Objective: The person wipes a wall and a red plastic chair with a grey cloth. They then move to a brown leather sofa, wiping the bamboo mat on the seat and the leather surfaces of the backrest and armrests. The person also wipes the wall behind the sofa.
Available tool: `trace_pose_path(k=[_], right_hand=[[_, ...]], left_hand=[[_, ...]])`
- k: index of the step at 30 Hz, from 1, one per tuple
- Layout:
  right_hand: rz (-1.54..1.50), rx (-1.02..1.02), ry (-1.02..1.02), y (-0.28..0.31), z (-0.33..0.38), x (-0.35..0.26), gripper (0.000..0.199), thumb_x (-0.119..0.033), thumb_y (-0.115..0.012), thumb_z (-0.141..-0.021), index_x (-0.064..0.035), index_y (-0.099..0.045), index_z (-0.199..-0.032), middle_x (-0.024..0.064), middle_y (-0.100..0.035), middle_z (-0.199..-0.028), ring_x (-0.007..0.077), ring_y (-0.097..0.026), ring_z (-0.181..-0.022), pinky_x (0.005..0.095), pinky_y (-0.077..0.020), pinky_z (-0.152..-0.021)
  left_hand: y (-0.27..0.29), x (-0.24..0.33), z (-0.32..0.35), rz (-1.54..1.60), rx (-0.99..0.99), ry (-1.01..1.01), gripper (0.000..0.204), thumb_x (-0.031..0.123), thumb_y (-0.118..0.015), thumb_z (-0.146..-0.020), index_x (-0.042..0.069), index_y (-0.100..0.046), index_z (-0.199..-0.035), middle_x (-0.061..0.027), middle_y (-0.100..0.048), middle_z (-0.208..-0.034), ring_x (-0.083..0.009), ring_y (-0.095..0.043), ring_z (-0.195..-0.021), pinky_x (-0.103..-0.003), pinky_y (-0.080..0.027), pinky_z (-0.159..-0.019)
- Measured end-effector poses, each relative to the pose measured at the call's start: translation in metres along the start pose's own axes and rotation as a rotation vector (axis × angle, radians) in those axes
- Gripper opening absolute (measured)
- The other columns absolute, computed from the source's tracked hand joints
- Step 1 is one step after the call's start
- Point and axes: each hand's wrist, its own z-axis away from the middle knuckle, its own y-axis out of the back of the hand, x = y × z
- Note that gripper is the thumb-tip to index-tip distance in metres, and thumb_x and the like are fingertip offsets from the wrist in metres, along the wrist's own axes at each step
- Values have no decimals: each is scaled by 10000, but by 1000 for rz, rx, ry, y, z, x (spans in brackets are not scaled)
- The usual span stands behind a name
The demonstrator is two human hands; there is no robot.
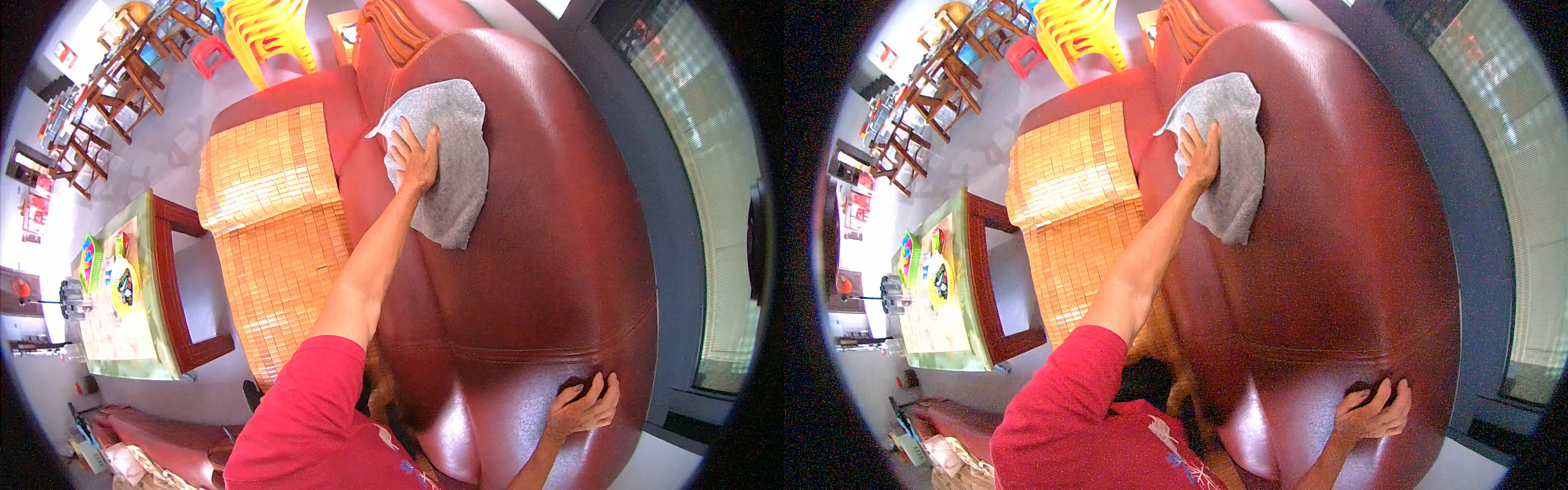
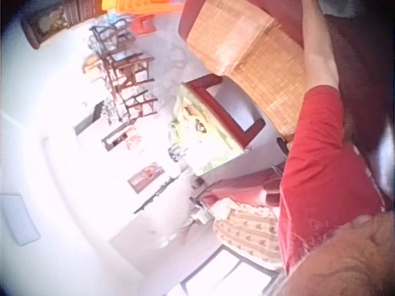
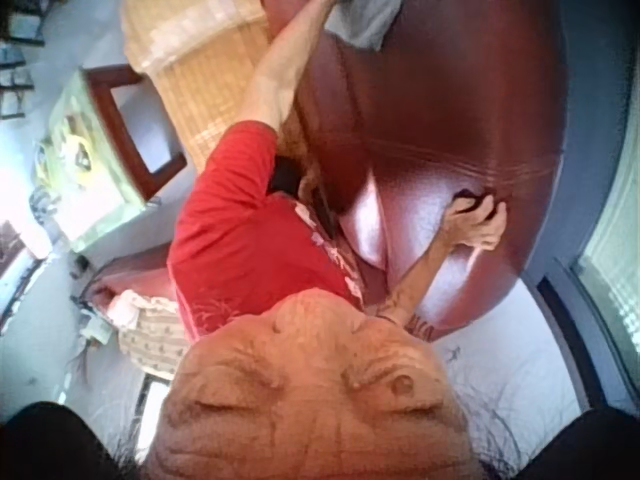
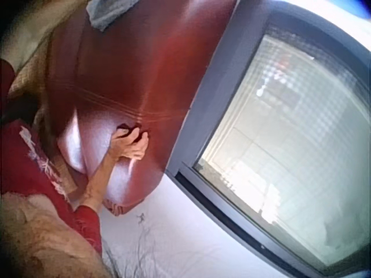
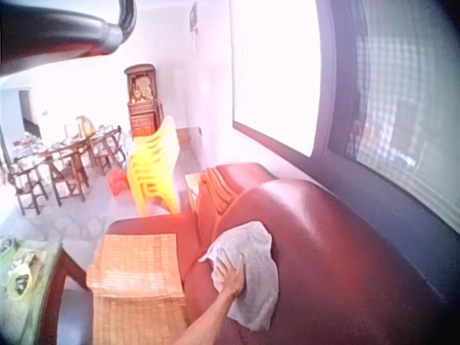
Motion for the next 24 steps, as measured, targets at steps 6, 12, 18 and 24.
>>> trace_pose_path(k=[6, 12, 18, 24], right_hand=[[13, -1, -5, -5, 1, 1, 318, -252, -408, -918, -140, -487, -1205, 104, -487, -1284, 304, -502, -1117, 459, -357, -875], [10, 15, -20, -4, -1, -5, 312, -245, -418, -912, -156, -490, -1202, 89, -483, -1291, 296, -500, -1121, 450, -352, -876], [4, 40, -39, -3, -1, 0, 309, -218, -451, -888, -163, -497, -1189, 86, -504, -1263, 276, -503, -1127, 422, -351, -865], [-55, 29, -64, 5, -6, -8, 318, -196, -503, -849, -160, -525, -1164, 78, -506, -1258, 273, -502, -1122, 421, -359, -865]], left_hand=[[-7, -48, -3, 137, 107, 56, 827, 677, -352, -863, 230, -50, -1490, -215, -53, -1524, -411, -51, -1394, -536, -139, -1097], [-31, -136, 107, 430, 95, 279, 823, 638, -374, -874, 201, -44, -1489, -216, -34, -1523, -412, -41, -1394, -539, -123, -1097], [-80, -174, 262, 457, 34, 423, 819, 598, -396, -886, 173, -37, -1487, -217, -14, -1522, -413, -31, -1394, -541, -107, -1097], [-91, -189, 396, 448, -55, 512, 817, 558, -417, -897, 144, -30, -1486, -218, 6, -1522, -414, -21, -1394, -544, -91, -1098]])
